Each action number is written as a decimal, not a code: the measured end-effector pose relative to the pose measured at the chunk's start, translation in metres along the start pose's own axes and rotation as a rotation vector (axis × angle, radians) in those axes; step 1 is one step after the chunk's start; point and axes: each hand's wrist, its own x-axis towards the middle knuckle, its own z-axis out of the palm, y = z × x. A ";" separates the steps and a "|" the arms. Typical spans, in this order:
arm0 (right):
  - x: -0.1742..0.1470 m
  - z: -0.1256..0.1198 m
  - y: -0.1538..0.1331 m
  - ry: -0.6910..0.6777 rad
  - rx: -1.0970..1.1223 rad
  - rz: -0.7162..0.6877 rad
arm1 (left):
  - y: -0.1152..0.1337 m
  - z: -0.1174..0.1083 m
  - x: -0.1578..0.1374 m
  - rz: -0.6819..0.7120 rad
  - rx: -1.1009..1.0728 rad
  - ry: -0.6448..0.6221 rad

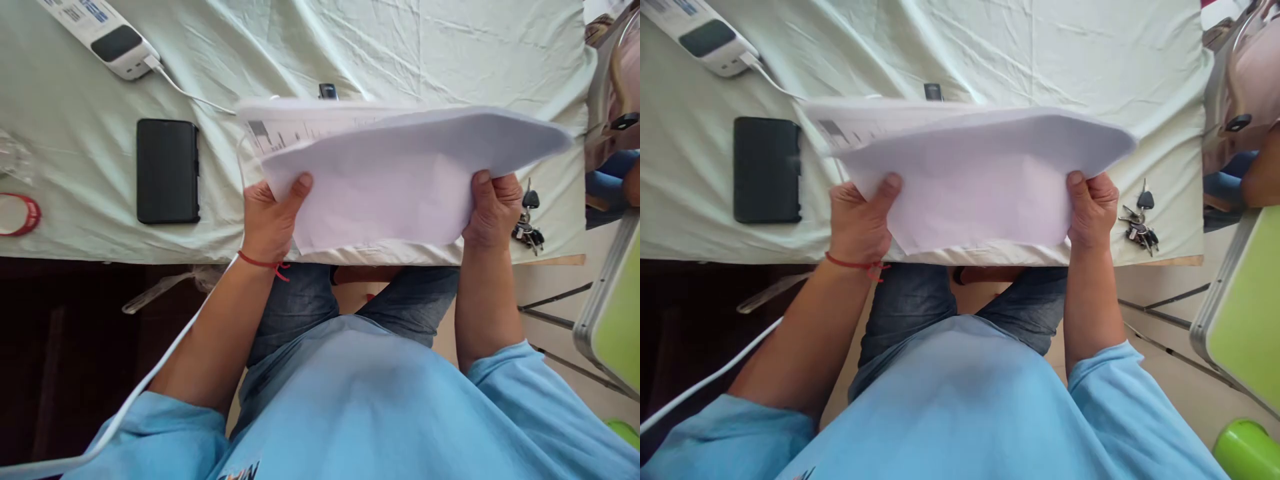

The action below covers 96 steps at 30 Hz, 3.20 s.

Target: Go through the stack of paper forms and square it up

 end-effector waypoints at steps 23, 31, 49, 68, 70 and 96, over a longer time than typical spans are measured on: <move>0.001 0.015 -0.003 -0.076 0.092 0.127 | -0.007 -0.014 0.011 -0.103 0.259 -0.256; -0.024 -0.014 0.014 -0.195 0.035 0.368 | -0.019 -0.014 0.016 -0.146 0.497 -0.149; 0.026 -0.018 0.052 -0.062 -0.011 0.252 | -0.015 0.039 0.065 -0.073 1.059 -0.125; 0.026 -0.017 0.064 -0.072 -0.157 0.170 | -0.044 0.028 0.066 0.233 1.151 -0.166; 0.024 -0.017 0.060 -0.060 -0.135 0.182 | -0.050 0.024 0.067 0.275 1.119 -0.186; -0.038 -0.027 0.039 -0.054 -0.250 0.089 | -0.045 -0.036 0.016 0.292 0.675 -0.207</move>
